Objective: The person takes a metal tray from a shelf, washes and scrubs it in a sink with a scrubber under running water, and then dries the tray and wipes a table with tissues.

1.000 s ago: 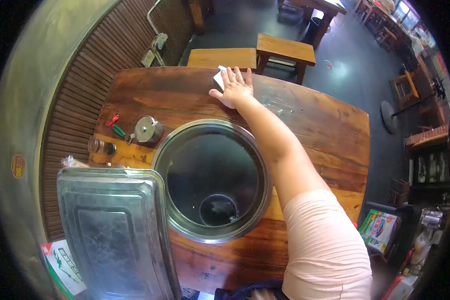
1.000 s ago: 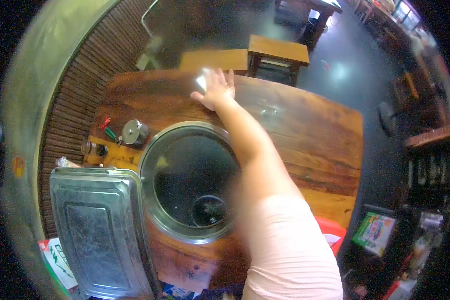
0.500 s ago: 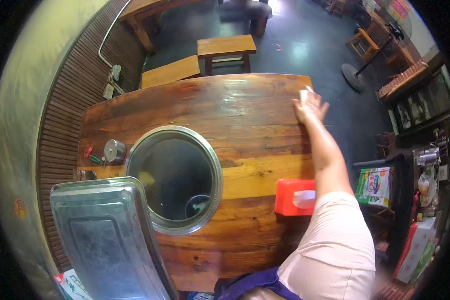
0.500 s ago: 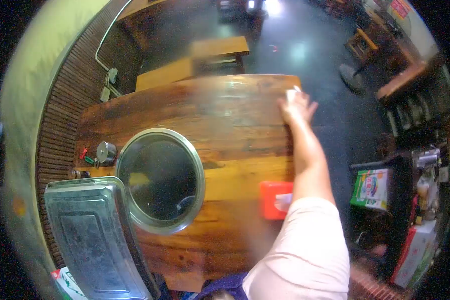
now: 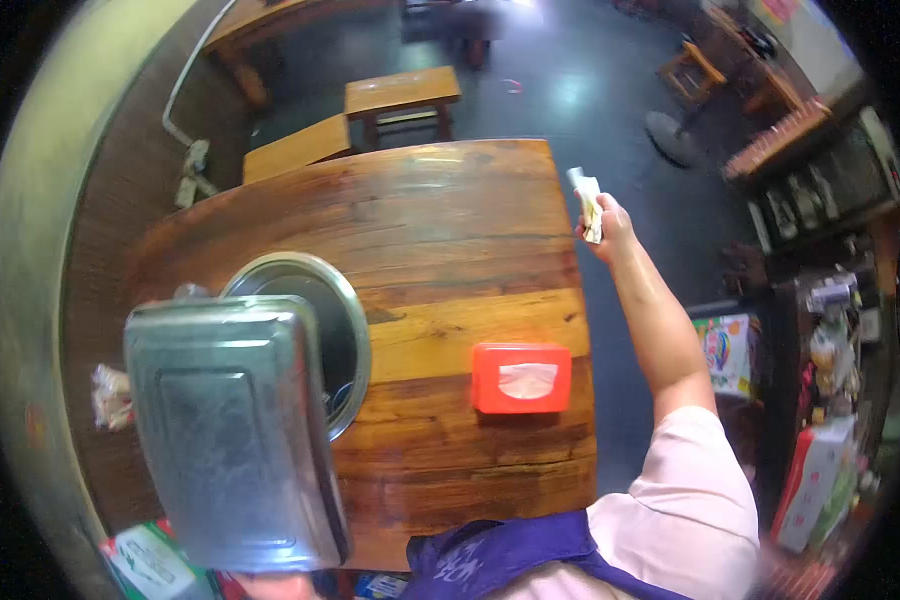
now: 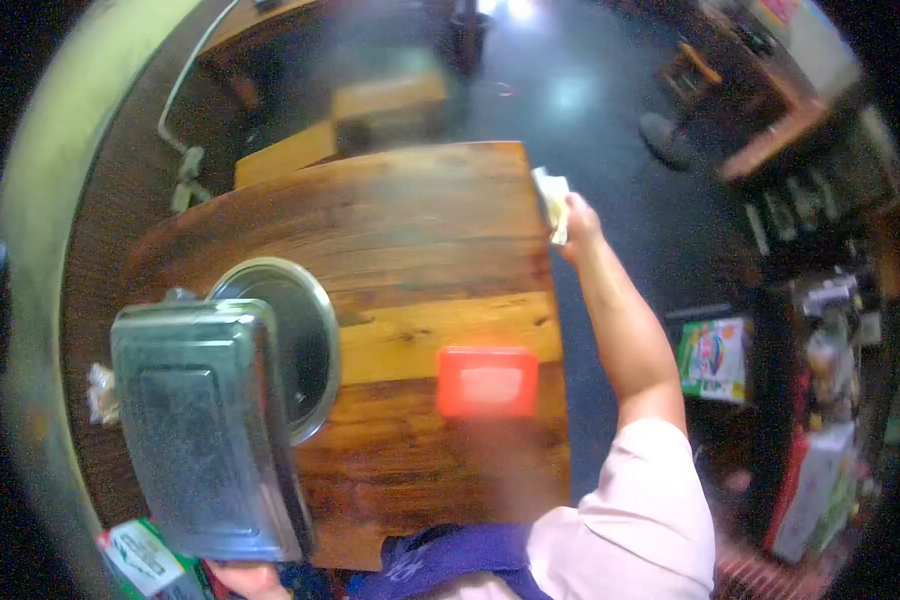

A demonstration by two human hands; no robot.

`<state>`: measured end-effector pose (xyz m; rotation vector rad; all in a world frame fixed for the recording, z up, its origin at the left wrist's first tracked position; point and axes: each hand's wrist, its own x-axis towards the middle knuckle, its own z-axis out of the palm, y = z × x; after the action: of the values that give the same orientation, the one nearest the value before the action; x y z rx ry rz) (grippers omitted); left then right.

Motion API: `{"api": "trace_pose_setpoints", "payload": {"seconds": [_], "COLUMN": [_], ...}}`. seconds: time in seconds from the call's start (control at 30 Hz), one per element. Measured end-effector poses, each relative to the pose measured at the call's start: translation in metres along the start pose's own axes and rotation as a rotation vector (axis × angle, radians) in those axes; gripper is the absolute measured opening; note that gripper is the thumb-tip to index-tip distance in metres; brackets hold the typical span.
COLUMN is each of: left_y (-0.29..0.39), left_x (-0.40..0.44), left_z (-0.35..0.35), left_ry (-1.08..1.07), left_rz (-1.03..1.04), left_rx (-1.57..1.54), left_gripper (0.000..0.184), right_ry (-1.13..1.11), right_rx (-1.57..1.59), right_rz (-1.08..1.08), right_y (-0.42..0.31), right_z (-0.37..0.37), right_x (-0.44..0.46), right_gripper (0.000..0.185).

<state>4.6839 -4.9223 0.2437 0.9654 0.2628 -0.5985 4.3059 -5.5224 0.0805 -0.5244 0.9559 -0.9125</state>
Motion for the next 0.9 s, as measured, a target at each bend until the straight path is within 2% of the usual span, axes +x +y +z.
{"api": "trace_pose_setpoints", "payload": {"seconds": [0.17,0.2,0.27,0.3,0.33,0.37,0.4,0.43,0.5,0.57,0.6,0.63,0.67,0.73,0.77,0.8,0.83,0.9], "left_y": [0.001,0.003,0.009,0.012,0.013,0.016,0.017,0.019,0.022,0.020,0.025,0.027,0.030,0.034,0.035,0.035,0.033,0.032], "left_x": [-0.004,-0.003,0.004,0.006,0.009,0.014,0.018,0.023,0.028,0.037,0.038,0.041,0.042,0.044,0.043,0.045,0.046,0.047], "left_z": [0.007,0.009,-0.008,-0.011,-0.011,-0.013,-0.031,-0.025,-0.002,-0.006,-0.010,-0.012,-0.012,-0.033,-0.043,-0.037,-0.025,-0.030], "left_ry": [0.008,0.020,0.022,0.072,0.118,0.164,0.182,0.268,0.433,0.510,0.521,0.525,0.559,0.577,0.583,0.557,0.531,0.483], "left_rz": [0.097,0.101,0.122,0.138,0.152,0.164,0.226,0.212,0.170,0.180,0.168,0.168,0.170,0.248,0.283,0.238,0.191,0.150], "left_rx": [-0.058,-0.074,-0.058,-0.061,-0.063,-0.064,0.006,-0.037,-0.125,-0.086,-0.069,-0.064,-0.088,0.038,0.100,0.039,-0.024,-0.060], "left_gripper": [0.055,0.055,0.055,0.054,0.054,0.053,0.056,0.057,0.060,0.062,0.062,0.062,0.061,0.060,0.059,0.058,0.058,0.057], "right_ry": [-0.202,-0.234,-0.370,-0.433,-0.543,-0.639,-0.808,-1.021,-1.150,-0.971,-0.631,-0.606,-0.401,-0.090,0.038,0.143,0.268,0.325], "right_rx": [-0.333,-0.450,-0.735,-0.748,-0.817,-1.054,-1.380,-1.457,-1.627,-1.921,-1.894,-1.743,-1.845,-2.023,-2.074,-2.119,-2.123,-2.123], "right_rz": [0.112,0.096,-0.071,-0.099,-0.310,-0.496,-1.057,-1.252,-0.991,-0.911,-0.775,-0.759,-0.789,-0.908,-0.865,-0.901,-0.741,-0.572], "right_y": [0.073,0.102,0.181,0.217,0.242,0.268,0.294,0.311,0.318,0.297,0.294,0.260,0.251,0.227,0.196,0.185,0.148,0.112], "right_z": [0.175,0.209,0.271,0.302,0.325,0.343,0.358,0.365,0.388,0.411,0.412,0.408,0.398,0.350,0.325,0.281,0.270,0.236], "right_x": [-0.007,-0.005,-0.002,-0.012,-0.029,-0.037,-0.028,-0.018,-0.009,0.027,0.060,0.076,0.101,0.154,0.162,0.207,0.177,0.162], "right_gripper": [0.020,0.020,0.017,0.015,0.014,0.016,0.015,0.013,0.013,0.014,0.017,0.017,0.015,0.016,0.016,0.016,0.020,0.023]}}
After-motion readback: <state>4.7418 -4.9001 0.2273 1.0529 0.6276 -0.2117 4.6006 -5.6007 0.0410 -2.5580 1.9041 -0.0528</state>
